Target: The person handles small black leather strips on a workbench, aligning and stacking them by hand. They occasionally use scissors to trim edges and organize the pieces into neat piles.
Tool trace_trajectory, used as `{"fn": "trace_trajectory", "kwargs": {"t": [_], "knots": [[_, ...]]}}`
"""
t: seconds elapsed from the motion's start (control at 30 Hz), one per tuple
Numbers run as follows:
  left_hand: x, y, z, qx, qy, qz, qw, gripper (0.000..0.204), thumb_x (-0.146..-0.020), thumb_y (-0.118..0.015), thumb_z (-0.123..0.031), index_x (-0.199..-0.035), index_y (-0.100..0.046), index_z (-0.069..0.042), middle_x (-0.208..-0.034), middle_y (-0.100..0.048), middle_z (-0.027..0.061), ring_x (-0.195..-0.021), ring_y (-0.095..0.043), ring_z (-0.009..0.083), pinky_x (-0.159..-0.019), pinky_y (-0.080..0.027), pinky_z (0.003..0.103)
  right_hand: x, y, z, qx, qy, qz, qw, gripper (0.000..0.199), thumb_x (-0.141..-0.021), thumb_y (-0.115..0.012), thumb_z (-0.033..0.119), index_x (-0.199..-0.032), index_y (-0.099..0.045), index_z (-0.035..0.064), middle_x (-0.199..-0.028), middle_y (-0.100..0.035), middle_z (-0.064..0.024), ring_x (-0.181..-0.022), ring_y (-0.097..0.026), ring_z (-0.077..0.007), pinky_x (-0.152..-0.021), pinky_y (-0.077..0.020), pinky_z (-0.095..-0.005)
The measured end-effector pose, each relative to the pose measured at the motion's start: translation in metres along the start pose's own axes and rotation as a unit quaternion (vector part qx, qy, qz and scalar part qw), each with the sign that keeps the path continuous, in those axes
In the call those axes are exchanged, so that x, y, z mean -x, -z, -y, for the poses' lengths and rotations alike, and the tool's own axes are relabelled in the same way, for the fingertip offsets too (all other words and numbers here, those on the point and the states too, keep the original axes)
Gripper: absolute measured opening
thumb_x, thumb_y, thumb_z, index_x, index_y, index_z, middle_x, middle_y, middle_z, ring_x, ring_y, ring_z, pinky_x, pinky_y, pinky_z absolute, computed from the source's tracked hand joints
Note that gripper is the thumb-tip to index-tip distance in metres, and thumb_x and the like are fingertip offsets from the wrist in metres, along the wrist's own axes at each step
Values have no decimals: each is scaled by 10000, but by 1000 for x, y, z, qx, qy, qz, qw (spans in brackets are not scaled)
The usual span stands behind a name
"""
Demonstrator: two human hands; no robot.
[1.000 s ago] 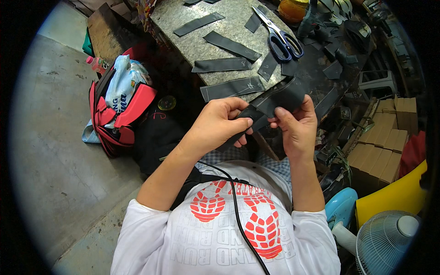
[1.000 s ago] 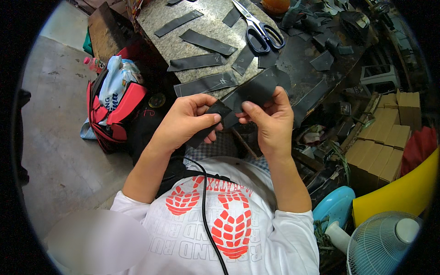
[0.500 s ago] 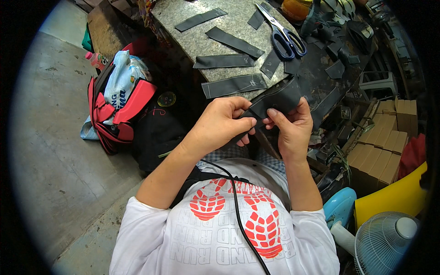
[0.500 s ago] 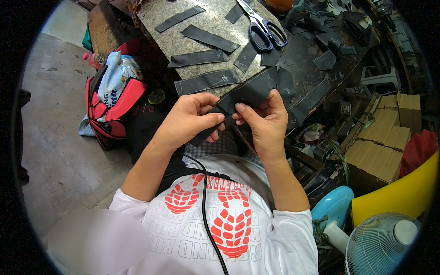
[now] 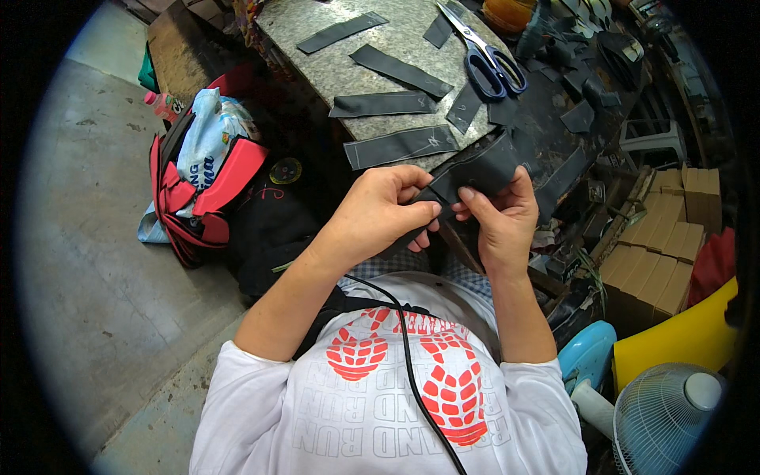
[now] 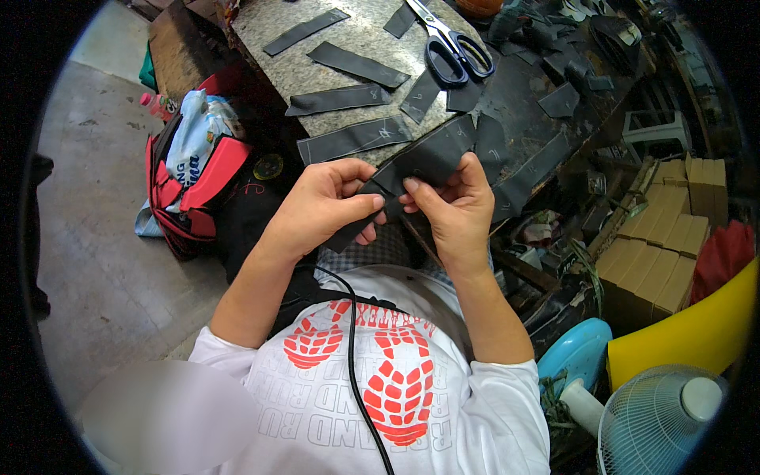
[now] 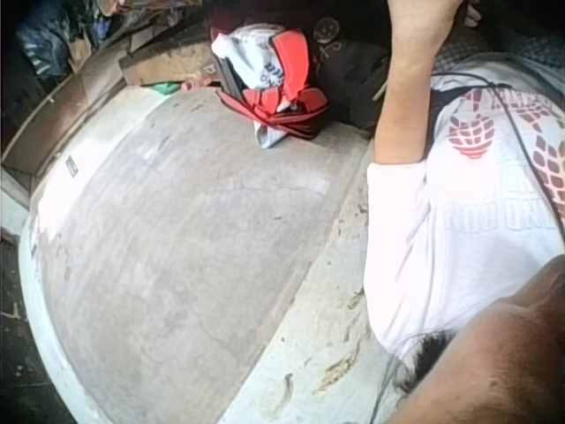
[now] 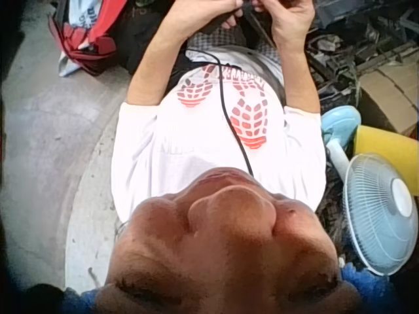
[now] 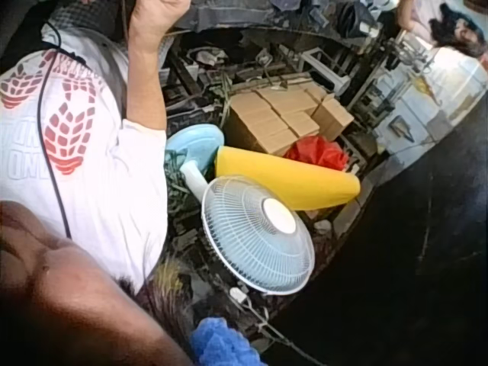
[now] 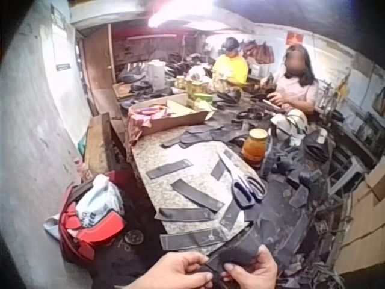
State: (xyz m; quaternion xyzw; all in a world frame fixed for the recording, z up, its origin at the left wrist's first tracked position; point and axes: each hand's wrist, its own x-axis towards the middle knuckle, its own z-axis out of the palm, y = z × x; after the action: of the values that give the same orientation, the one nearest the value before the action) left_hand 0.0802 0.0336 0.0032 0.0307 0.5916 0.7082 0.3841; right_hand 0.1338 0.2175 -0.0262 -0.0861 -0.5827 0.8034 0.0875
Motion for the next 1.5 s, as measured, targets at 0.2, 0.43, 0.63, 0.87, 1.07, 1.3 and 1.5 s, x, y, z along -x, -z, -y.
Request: {"fn": "trace_trajectory", "kwargs": {"t": [0.2, 0.43, 0.63, 0.87, 1.07, 1.3, 1.5], "knots": [[-2, -1, 4, 23, -13, -15, 1000, 197, -986, -605, -131, -1053, -628, 53, -782, -693, 111, -597, -670, 138, -521, -550, 258, 0, -1, -1, 12, 0, -7, 1000, 264, -859, -720, -46, -1042, -558, 54, -944, -703, -77, -741, -696, -131, -646, -583, -244], [-3, -13, 12, 4, -55, -35, 998, 192, -994, -599, -138, -1040, -632, 45, -781, -693, 88, -598, -658, 117, -526, -533, 237, 2, -3, 7, -19, -38, 42, 998, 473, -832, -739, -55, -1219, -498, 71, -1015, -663, -48, -769, -645, -95, -619, -526, -217], [-2, -15, 17, 21, -46, -37, 998, 138, -958, -661, -100, -1008, -630, 25, -776, -691, 71, -594, -637, 90, -525, -516, 226, 6, -4, 12, -50, -75, 76, 993, 591, -859, -648, -99, -1362, -387, 67, -1123, -625, -84, -859, -670, -150, -691, -592, -281], [0, -12, 24, 59, -42, -22, 997, 148, -981, -626, -135, -1042, -615, -1, -750, -669, 47, -588, -626, 77, -527, -515, 211, 7, 6, 15, -43, -109, 95, 989, 548, -863, -638, -66, -1342, -401, 55, -1075, -619, -68, -789, -621, -102, -602, -510, -227], [-1, -15, 25, -4, -60, -19, 998, 140, -952, -685, -115, -996, -656, 15, -811, -674, 18, -703, -629, 53, -598, -530, 204, 15, 4, 13, -8, -87, 51, 995, 517, -859, -650, -71, -1303, -413, 49, -1089, -618, -75, -852, -619, -106, -634, -521, -234], [3, -16, 24, 95, -27, 8, 995, 160, -980, -622, -131, -1013, -662, 20, -818, -685, 57, -637, -654, 99, -563, -554, 239, 16, 7, 17, -35, -109, 35, 993, 546, -841, -681, -65, -1296, -402, 47, -982, -656, -119, -624, -651, -150, -484, -492, -242], [26, -12, -10, -185, -196, 28, 963, 124, -964, -626, -101, -967, -652, 20, -705, -646, 53, -604, -613, 89, -558, -495, 251, 5, 18, 27, -124, -85, 1, 989, 259, -992, -552, 154, -1225, -499, 54, -938, -652, -82, -604, -606, -145, -480, -515, -287]]}}
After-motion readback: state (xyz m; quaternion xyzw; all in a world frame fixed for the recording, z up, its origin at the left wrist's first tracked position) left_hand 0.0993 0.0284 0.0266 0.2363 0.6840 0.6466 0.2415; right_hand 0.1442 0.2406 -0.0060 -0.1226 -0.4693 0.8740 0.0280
